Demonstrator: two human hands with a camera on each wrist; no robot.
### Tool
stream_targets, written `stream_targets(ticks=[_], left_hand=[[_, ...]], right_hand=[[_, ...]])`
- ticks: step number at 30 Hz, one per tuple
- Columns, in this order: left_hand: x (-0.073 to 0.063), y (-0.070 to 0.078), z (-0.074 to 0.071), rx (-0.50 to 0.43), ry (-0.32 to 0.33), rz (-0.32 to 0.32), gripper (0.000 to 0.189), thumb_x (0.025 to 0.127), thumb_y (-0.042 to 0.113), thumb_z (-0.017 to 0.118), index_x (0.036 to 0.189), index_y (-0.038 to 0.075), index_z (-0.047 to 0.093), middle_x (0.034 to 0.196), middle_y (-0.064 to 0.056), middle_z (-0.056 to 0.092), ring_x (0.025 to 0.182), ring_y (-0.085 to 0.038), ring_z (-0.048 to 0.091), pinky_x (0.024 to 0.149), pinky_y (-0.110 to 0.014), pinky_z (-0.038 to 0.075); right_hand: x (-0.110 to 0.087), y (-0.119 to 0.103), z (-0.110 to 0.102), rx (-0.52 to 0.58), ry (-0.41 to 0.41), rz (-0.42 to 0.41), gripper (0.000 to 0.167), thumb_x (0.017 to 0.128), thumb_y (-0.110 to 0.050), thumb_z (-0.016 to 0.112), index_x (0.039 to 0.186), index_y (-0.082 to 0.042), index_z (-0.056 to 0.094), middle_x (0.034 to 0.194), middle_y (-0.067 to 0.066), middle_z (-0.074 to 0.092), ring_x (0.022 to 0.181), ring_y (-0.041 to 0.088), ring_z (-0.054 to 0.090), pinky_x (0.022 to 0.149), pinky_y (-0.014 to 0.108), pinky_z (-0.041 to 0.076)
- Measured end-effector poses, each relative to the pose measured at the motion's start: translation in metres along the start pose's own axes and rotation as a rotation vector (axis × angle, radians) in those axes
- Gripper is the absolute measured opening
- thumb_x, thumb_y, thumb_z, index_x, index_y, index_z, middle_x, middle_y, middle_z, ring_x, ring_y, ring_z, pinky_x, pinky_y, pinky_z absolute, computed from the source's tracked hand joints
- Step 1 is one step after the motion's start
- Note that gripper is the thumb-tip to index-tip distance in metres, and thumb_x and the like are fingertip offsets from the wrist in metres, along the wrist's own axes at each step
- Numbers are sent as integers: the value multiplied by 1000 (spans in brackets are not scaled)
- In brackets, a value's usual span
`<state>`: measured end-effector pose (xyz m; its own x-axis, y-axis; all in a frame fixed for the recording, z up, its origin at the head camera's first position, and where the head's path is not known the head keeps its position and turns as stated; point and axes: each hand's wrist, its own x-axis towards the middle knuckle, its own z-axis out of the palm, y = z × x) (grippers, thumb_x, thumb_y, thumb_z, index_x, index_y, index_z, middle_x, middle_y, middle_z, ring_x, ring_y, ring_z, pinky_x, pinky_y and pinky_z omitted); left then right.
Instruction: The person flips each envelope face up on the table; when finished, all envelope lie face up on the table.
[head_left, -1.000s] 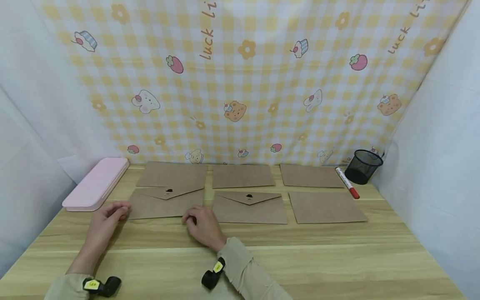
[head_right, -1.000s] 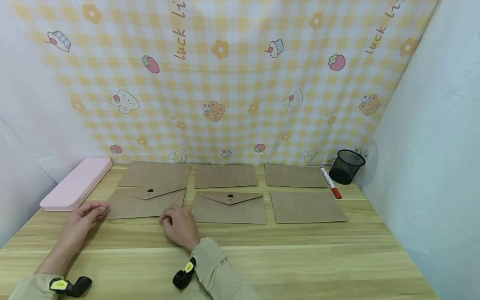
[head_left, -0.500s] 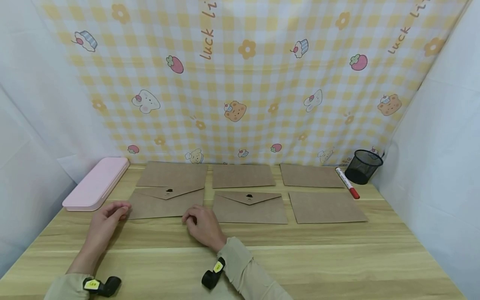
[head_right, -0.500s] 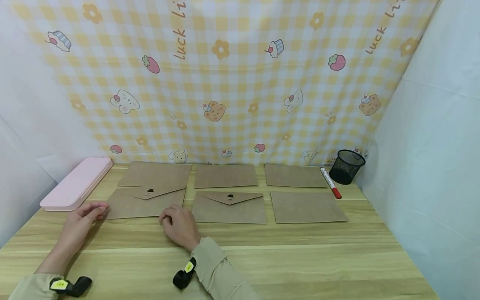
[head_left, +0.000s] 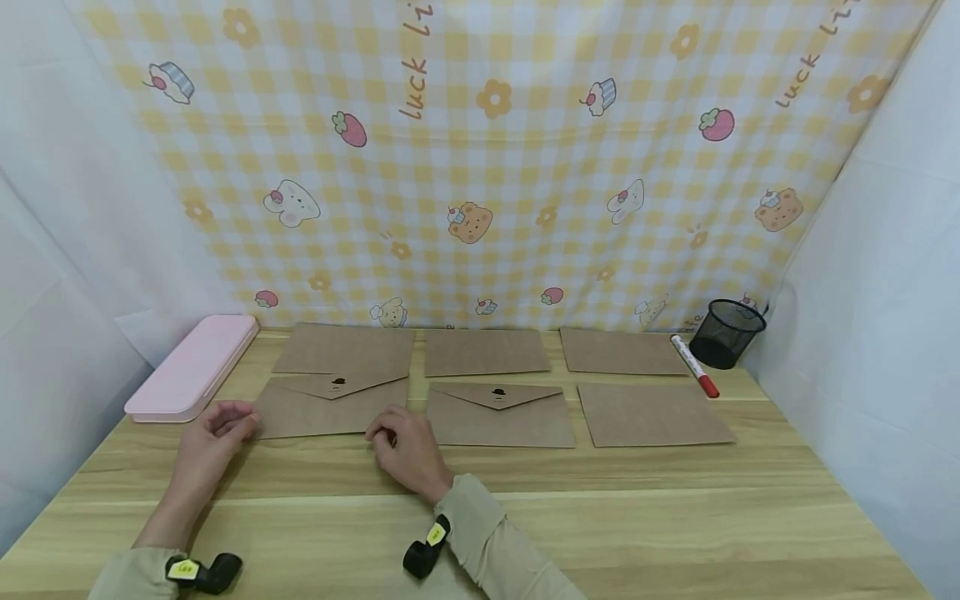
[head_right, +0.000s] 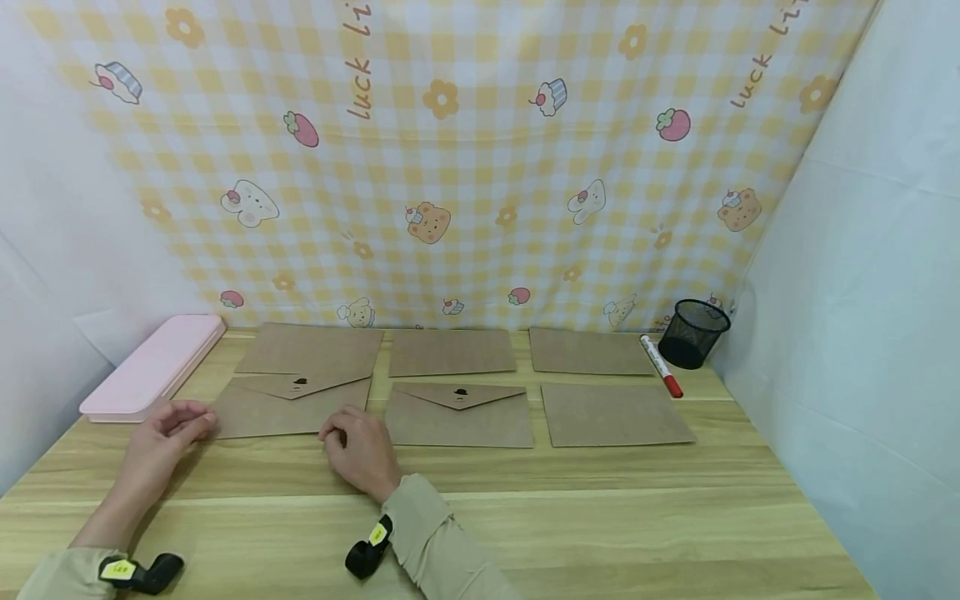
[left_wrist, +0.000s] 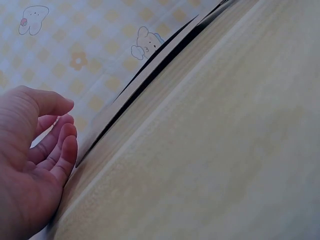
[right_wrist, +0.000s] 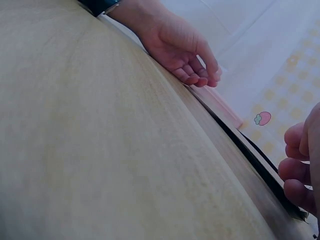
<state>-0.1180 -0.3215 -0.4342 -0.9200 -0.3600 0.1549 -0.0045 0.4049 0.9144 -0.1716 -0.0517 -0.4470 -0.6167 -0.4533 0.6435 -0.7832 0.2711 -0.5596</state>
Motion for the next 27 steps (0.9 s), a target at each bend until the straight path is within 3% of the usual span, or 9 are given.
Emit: stream_targets(ticks=[6,8,13,17,20,24,27], left_hand=[[0,1,2,-44,41,20,11,88,14,65,95,9,58,81,22,58,73,4,52,58,-12,42],[-1,2,2,-48,73,20,9,88,15,65,86,10,57,73,20,54,66,3,49,54,-13,39],[-3,5,1,-38,147,-29,44,91,29,61,62,8,34,51,12,32,47,-5,32,42,-26,27],[-4,8,-1,-67,156,-117,57,93,46,49,54,9,31,45,9,31,41,-7,31,39,-29,25],[-4,8,-2,-141,119,-114,60,96,49,37,53,8,34,43,7,32,38,-10,30,39,-32,24],[-4,5,0,-336,55,-31,56,99,42,30,56,7,30,42,6,28,38,-17,21,40,-36,16],[-4,5,0,-486,36,14,50,102,31,30,59,7,27,45,4,24,41,-20,16,41,-37,11]], right_hand=[[0,1,0,43,49,10,23,82,9,49,73,-6,64,73,-1,58,59,-1,45,53,8,38],[0,1,0,45,73,25,23,84,8,47,72,-7,60,70,-3,56,57,-1,43,51,9,37],[0,0,-1,75,104,74,23,87,4,42,71,-11,50,61,-4,49,51,-3,36,45,10,33],[0,-2,-2,111,94,78,22,89,1,43,71,-10,51,61,-3,50,49,-4,35,44,10,32],[-1,-2,-2,132,82,98,31,95,-9,45,64,-11,47,54,-5,42,47,-5,30,42,11,29],[-3,-2,-2,124,99,98,49,99,-25,45,52,-14,36,48,-11,27,44,-6,22,39,12,21],[-3,-1,-2,81,160,45,54,99,-21,45,46,-15,32,48,-10,27,45,-5,19,38,12,19]])
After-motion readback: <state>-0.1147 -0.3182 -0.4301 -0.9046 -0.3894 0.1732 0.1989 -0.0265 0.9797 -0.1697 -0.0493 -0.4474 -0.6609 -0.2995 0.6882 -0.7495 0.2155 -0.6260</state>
